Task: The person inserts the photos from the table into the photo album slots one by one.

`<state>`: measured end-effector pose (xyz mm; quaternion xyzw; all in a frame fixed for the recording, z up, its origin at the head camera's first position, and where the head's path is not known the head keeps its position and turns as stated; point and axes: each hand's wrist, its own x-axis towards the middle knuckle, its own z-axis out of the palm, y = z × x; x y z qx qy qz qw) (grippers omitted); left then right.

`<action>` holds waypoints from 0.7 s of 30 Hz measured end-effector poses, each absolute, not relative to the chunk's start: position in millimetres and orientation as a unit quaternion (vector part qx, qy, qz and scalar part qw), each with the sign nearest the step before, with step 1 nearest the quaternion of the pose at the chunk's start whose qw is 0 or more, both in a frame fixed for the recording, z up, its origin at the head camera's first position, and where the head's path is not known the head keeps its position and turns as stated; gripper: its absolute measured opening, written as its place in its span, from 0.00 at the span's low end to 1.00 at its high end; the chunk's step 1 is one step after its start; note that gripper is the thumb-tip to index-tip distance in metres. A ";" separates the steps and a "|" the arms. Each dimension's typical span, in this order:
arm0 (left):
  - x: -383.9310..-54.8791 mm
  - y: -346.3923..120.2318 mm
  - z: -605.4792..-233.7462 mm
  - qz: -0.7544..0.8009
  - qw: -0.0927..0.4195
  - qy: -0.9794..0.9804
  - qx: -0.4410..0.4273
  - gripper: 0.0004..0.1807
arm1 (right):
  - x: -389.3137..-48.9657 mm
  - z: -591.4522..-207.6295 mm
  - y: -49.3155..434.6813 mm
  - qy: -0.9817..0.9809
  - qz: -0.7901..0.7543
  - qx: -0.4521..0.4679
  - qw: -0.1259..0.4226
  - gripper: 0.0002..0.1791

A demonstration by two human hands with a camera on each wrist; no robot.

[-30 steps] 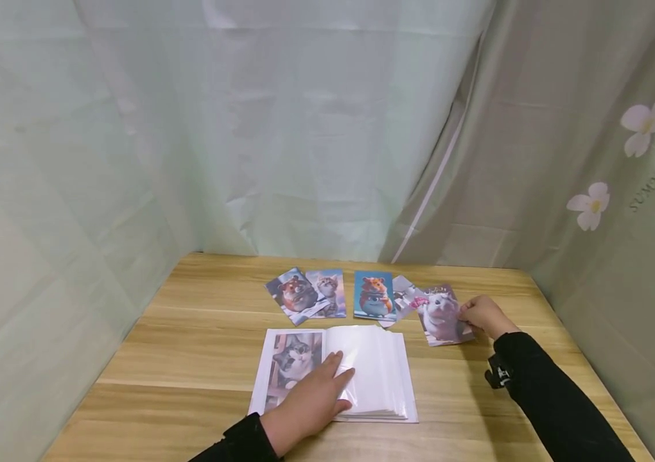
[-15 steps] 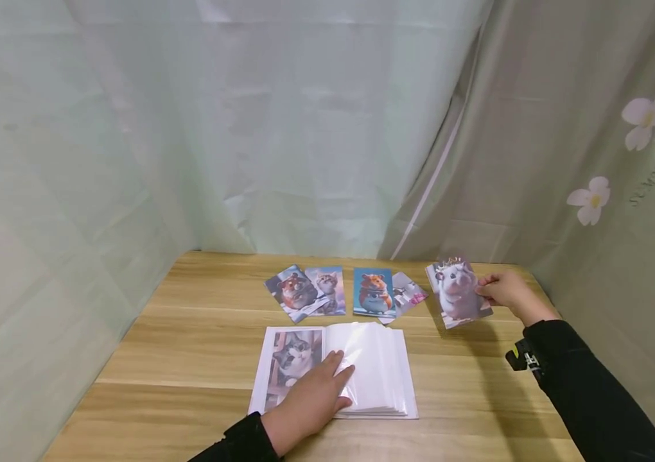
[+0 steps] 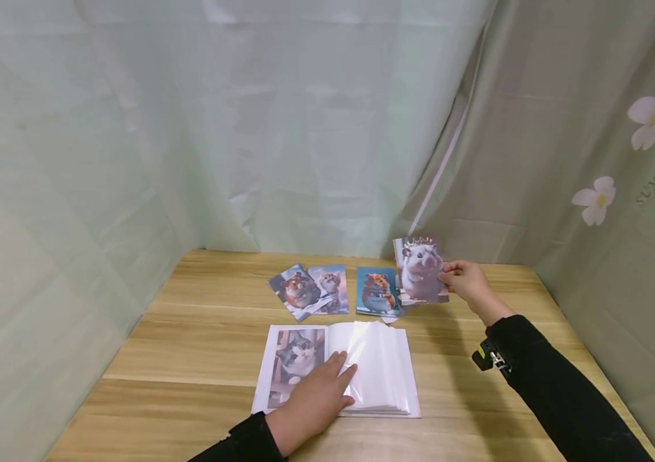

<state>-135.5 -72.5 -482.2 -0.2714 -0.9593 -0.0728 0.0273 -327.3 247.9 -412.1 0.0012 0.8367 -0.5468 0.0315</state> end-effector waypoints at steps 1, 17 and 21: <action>-135.6 -72.2 -482.6 -0.070 0.028 -0.960 -0.271 0.31 | -327.8 -414.4 239.6 0.829 -0.558 0.002 0.034 0.11; -133.0 -70.7 -481.1 -0.053 0.031 -0.962 -0.265 0.30 | -337.1 -448.2 154.3 0.756 -0.649 0.009 0.086 0.05; -132.4 -69.9 -483.3 -0.044 0.039 -0.962 -0.265 0.30 | -336.9 -454.3 143.9 0.746 -0.658 0.021 0.106 0.04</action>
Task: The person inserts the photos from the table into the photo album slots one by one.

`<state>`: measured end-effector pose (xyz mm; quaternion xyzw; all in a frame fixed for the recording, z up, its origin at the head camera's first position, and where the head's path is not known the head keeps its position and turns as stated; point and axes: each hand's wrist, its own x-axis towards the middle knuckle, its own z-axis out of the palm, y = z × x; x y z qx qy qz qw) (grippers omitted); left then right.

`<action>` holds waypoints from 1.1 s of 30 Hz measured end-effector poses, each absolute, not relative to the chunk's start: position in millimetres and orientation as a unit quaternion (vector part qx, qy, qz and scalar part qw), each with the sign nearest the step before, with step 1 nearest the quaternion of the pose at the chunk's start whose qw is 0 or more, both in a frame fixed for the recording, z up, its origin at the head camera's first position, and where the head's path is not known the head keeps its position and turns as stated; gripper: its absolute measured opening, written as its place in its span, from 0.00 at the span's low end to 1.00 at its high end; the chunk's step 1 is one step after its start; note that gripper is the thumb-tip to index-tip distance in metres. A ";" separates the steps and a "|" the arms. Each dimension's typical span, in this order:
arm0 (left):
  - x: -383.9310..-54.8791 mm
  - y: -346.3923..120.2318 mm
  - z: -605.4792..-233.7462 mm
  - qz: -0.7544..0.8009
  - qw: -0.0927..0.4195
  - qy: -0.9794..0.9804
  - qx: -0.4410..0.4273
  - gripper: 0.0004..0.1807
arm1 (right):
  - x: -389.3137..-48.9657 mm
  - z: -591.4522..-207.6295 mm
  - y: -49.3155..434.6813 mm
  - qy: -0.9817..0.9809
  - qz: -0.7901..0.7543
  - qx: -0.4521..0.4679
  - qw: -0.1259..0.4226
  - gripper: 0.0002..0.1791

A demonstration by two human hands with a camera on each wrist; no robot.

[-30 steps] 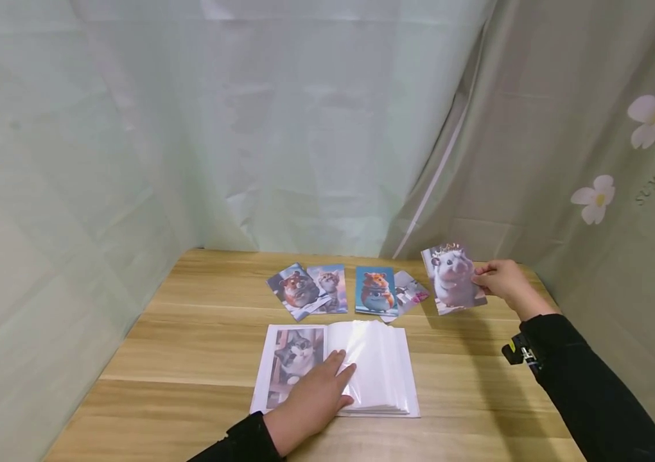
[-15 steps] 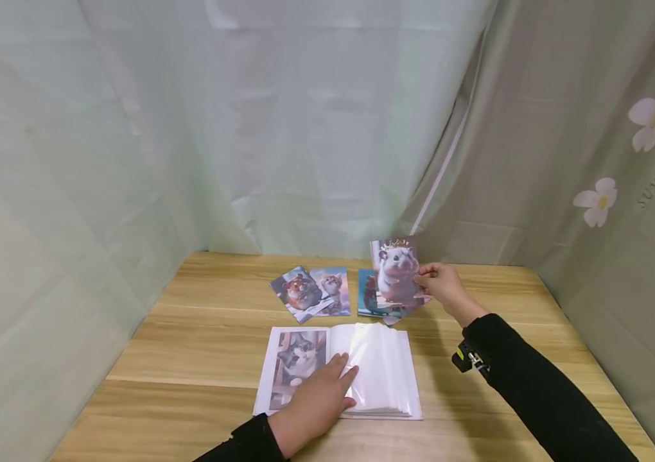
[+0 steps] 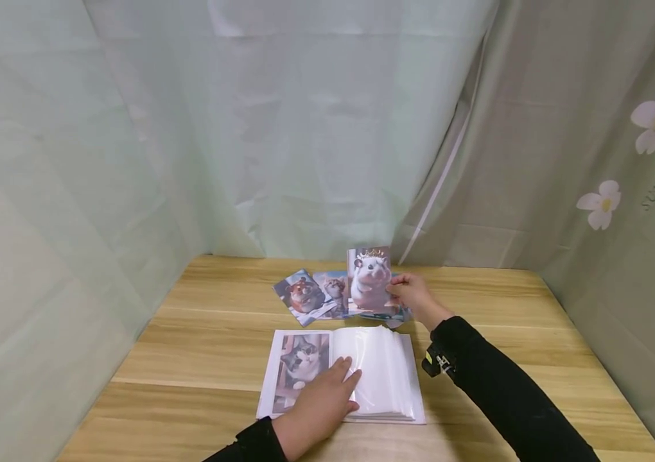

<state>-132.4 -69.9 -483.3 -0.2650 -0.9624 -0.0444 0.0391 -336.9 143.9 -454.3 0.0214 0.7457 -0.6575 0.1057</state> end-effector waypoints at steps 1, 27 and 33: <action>-132.2 -69.7 -483.4 -0.043 0.043 -0.962 -0.266 0.30 | -336.7 -455.7 141.5 0.745 -0.657 0.026 0.111 0.04; -131.1 -66.6 -485.1 -0.006 0.080 -0.959 -0.273 0.31 | -330.9 -488.7 99.2 0.659 -0.733 0.052 0.159 0.05; -131.2 -66.3 -485.1 -0.011 0.076 -0.959 -0.272 0.30 | -328.5 -493.6 97.0 0.658 -0.733 0.049 0.166 0.05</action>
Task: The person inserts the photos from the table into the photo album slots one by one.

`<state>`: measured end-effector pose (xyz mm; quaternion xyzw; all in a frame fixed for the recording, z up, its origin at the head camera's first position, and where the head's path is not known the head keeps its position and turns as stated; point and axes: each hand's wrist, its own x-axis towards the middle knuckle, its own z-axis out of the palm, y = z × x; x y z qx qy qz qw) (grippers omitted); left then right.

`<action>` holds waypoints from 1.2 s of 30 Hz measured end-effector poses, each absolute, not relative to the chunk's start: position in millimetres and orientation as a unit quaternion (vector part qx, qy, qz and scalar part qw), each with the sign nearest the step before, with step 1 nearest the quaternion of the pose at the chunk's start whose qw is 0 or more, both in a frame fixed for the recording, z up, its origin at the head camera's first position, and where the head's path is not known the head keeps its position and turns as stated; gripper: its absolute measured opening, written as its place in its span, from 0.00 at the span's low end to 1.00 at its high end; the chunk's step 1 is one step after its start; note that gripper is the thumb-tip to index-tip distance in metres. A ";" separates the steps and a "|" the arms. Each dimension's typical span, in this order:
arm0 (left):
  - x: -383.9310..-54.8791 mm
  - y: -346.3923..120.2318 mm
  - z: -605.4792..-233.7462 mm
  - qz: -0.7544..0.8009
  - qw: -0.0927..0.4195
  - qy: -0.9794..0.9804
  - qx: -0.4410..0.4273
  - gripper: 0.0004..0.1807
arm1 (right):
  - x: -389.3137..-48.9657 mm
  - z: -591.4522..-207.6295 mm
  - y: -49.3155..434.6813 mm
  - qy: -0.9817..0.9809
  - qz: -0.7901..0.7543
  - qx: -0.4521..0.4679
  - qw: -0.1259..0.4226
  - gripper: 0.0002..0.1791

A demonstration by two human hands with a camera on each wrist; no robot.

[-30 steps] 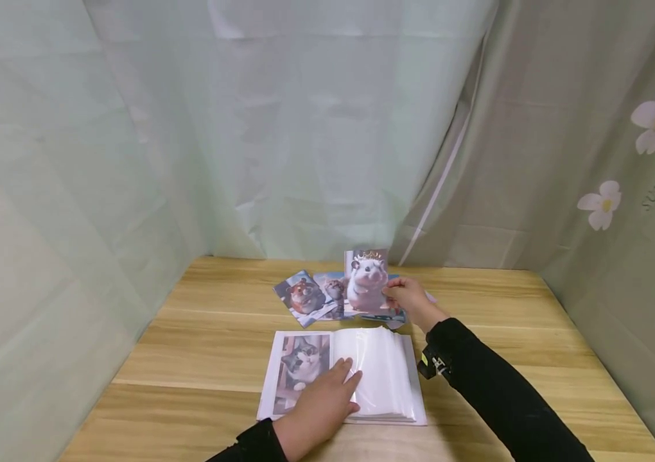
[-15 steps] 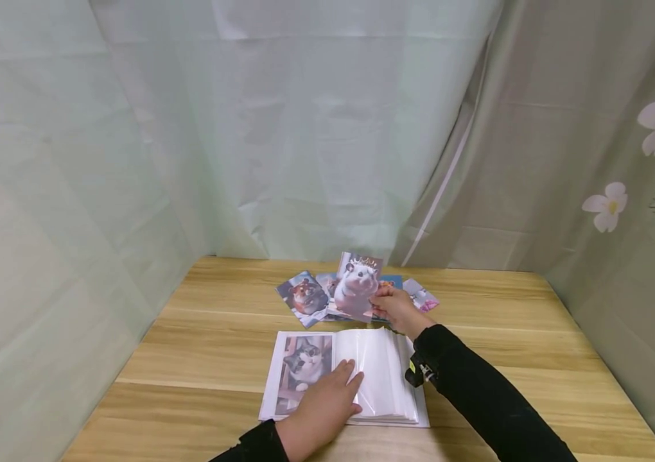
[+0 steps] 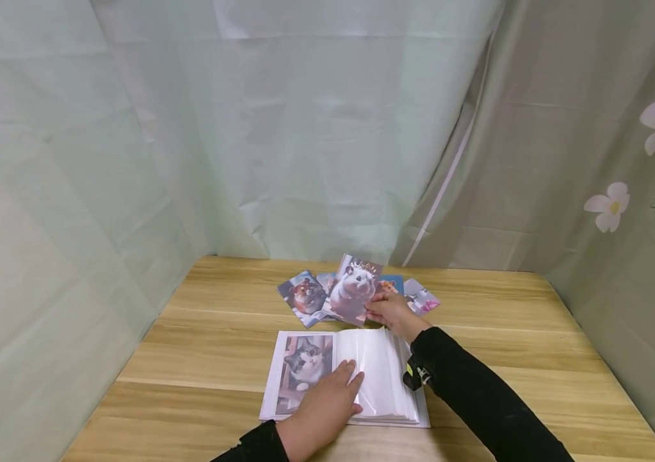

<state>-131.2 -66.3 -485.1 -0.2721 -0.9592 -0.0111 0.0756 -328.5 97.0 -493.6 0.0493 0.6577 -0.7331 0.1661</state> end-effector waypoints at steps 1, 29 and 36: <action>-131.2 -66.2 -485.4 -0.013 0.075 -0.959 -0.272 0.30 | -328.1 -493.8 96.7 0.658 -0.732 0.048 0.167 0.05; -131.1 -67.2 -484.0 -0.027 0.063 -0.959 -0.277 0.30 | -322.9 -488.0 134.3 0.772 -0.615 -0.013 0.159 0.05; -131.1 -66.8 -484.7 -0.018 0.071 -0.957 -0.281 0.29 | -320.9 -477.5 137.8 0.794 -0.593 -0.048 0.129 0.08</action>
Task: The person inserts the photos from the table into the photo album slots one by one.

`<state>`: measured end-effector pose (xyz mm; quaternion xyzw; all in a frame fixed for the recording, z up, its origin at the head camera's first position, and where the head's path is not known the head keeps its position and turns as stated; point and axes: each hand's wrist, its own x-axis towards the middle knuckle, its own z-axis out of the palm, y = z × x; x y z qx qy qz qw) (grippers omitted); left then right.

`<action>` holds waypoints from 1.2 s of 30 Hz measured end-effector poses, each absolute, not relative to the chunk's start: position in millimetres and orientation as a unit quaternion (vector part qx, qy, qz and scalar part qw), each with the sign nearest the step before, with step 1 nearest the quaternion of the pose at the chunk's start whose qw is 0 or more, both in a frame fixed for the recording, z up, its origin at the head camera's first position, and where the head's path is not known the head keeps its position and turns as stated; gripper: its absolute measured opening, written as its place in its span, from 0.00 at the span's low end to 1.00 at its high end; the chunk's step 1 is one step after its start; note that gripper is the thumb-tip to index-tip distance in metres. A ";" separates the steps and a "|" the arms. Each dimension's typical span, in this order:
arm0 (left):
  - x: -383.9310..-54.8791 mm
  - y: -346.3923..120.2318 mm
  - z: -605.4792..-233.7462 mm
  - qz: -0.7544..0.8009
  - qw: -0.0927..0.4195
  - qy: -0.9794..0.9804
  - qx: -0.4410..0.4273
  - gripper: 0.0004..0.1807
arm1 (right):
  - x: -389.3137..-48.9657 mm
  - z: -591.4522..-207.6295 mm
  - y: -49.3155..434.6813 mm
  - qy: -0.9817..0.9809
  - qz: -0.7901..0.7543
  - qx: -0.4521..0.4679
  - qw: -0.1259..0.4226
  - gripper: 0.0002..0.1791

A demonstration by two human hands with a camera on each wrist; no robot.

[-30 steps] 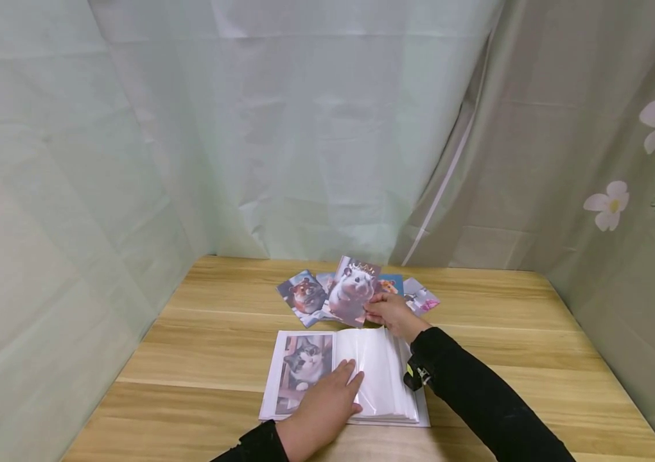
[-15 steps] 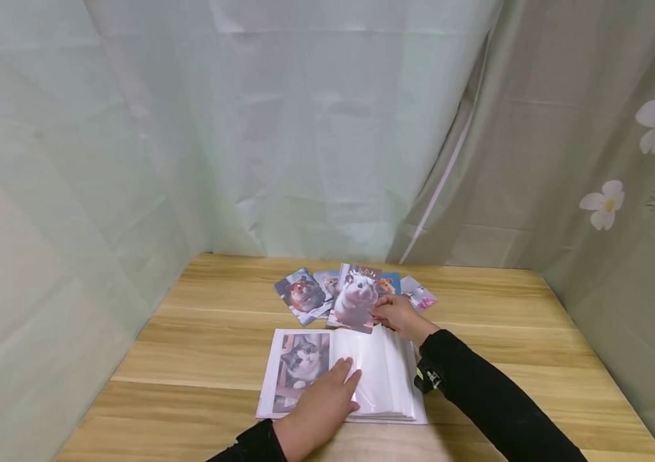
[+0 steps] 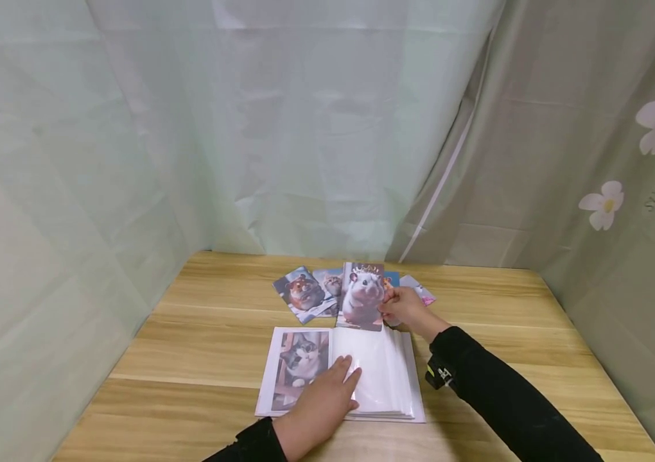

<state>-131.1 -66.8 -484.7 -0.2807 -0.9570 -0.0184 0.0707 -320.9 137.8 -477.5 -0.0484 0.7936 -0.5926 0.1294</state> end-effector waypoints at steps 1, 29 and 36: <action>-131.1 -66.7 -485.1 -0.018 0.071 -0.957 -0.281 0.29 | -320.4 -475.7 138.2 0.798 -0.587 -0.054 0.127 0.08; -130.8 -65.0 -485.6 -0.019 0.070 -0.957 -0.282 0.29 | -318.0 -455.7 135.8 0.844 -0.493 -0.094 0.188 0.09; -130.7 -65.2 -486.4 -0.028 0.064 -0.958 -0.279 0.29 | -317.0 -459.5 138.0 0.842 -0.494 -0.102 0.191 0.09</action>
